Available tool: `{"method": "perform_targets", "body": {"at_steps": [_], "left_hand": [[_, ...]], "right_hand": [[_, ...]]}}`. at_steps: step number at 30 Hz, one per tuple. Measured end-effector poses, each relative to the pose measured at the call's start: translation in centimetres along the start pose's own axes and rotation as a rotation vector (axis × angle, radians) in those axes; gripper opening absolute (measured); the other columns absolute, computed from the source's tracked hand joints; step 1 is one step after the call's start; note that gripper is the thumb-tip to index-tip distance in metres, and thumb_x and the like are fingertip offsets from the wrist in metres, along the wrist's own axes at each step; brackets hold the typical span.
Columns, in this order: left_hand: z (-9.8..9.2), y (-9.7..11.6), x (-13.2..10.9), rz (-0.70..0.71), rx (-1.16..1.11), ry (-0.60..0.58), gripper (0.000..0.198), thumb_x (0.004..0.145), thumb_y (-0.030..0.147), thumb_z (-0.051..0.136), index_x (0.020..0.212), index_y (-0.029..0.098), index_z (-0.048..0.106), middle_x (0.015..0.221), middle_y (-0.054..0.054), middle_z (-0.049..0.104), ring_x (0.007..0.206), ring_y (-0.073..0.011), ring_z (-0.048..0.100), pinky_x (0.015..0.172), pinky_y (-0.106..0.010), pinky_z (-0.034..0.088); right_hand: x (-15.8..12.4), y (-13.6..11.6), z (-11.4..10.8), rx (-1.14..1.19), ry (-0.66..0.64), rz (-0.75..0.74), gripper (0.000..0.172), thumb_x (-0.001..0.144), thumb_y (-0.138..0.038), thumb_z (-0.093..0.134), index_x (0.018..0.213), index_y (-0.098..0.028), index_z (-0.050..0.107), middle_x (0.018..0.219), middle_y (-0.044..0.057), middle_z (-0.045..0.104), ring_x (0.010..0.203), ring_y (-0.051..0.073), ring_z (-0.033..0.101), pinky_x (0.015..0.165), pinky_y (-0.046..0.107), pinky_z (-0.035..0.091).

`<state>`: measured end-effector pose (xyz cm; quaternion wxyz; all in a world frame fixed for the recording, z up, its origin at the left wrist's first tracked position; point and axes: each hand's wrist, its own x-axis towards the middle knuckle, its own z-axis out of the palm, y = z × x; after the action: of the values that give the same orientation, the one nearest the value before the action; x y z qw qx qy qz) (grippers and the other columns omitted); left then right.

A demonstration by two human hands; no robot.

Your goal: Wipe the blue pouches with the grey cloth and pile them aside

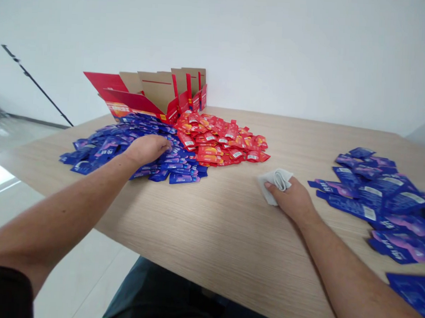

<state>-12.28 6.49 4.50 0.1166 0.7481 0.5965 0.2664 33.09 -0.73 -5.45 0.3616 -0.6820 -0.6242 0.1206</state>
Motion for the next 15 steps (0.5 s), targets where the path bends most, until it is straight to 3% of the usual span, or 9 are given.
{"method": "perform_targets", "body": {"at_steps": [3,6,10,15], "left_hand": [[0.8,-1.1,-0.3,0.044,0.173,-0.019,0.013,0.082,0.034,0.063,0.082,0.025,0.072,0.098,-0.007,0.077,0.108,-0.0310,0.063,0.107,-0.041,0.041],[1.2,0.5,-1.1,0.118,0.256,0.091,0.022,0.092,0.040,0.057,0.088,0.024,0.072,0.100,-0.005,0.077,0.107,-0.0282,0.062,0.106,-0.040,0.043],[2.3,5.4,-2.0,0.220,0.283,0.098,0.025,0.099,0.039,0.051,0.093,0.022,0.069,0.096,-0.003,0.073,0.098,-0.0234,0.059,0.098,-0.036,0.047],[6.0,13.1,-2.1,0.350,0.164,0.055,0.016,0.092,0.031,0.058,0.094,0.023,0.071,0.097,-0.004,0.074,0.092,-0.0238,0.062,0.089,-0.035,0.048]], "right_hand": [[0.2,0.2,0.0,-0.019,-0.001,-0.029,0.035,0.079,-0.052,0.070,0.097,-0.022,0.071,0.101,0.017,0.078,0.093,0.036,0.073,0.079,0.050,0.057],[0.3,0.1,0.0,-0.040,-0.004,-0.029,0.036,0.081,-0.052,0.070,0.100,-0.021,0.071,0.103,0.018,0.078,0.094,0.036,0.073,0.081,0.050,0.057],[-0.1,-0.8,-0.1,-0.046,-0.071,0.013,0.039,0.086,-0.050,0.069,0.107,-0.017,0.071,0.111,0.019,0.078,0.100,0.035,0.074,0.083,0.047,0.057],[-0.2,-1.7,0.1,-0.036,-0.159,-0.033,0.039,0.092,-0.050,0.067,0.111,-0.016,0.072,0.116,0.017,0.078,0.107,0.030,0.074,0.087,0.038,0.056]]}}
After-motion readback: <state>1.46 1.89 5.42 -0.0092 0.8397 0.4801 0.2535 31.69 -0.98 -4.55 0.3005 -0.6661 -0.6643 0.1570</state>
